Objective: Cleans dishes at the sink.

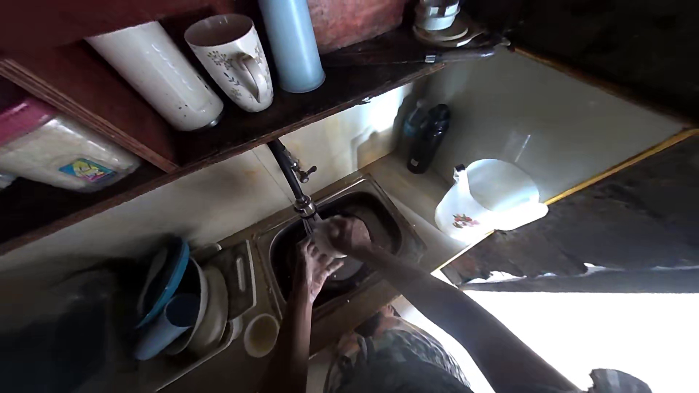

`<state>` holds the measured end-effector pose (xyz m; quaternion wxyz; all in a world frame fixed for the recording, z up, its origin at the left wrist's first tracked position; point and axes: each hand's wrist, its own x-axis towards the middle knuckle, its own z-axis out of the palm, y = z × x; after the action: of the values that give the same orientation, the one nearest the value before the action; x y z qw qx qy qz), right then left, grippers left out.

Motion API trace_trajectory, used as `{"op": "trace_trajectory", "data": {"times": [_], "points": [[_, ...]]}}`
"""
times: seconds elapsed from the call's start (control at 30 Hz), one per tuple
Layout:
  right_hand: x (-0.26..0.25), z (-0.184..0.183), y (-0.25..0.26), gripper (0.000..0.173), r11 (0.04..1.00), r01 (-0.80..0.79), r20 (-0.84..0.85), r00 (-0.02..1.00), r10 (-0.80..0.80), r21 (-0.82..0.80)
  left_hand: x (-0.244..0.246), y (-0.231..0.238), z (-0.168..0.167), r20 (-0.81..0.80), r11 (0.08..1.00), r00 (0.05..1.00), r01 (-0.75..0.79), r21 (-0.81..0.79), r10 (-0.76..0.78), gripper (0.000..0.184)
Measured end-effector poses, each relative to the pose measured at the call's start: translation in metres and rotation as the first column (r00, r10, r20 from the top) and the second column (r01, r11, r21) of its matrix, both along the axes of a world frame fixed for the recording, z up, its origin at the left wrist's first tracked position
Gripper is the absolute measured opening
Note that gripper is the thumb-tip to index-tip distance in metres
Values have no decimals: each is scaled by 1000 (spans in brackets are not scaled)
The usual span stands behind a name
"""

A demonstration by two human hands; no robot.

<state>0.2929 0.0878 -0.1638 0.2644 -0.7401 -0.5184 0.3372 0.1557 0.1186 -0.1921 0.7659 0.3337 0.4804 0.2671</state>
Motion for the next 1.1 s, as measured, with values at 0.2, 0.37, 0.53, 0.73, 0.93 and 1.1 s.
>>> {"op": "trace_trajectory", "data": {"times": [0.2,0.37,0.53,0.73,0.93,1.1], "points": [[-10,-26,-22,64,958,-284,-96,954,285,25,9,-15,-11,-30,997,998,-44,64,46,39],[-17,-12,-45,68,858,-514,101,853,512,-7,-5,-3,-23,-246,957,969,93,274,-24,44],[4,2,-30,73,816,-474,248,791,560,-330,9,-13,-23,-386,970,920,153,190,-70,38],[22,-34,-27,51,822,-555,74,821,565,-127,14,39,-20,-415,848,816,504,166,-403,42],[135,-58,-29,39,921,-150,225,944,241,-358,9,63,-126,-768,691,489,718,86,-413,43],[197,-91,-33,50,843,86,368,919,139,-531,2,52,-190,-916,590,92,789,-173,-391,60]]}}
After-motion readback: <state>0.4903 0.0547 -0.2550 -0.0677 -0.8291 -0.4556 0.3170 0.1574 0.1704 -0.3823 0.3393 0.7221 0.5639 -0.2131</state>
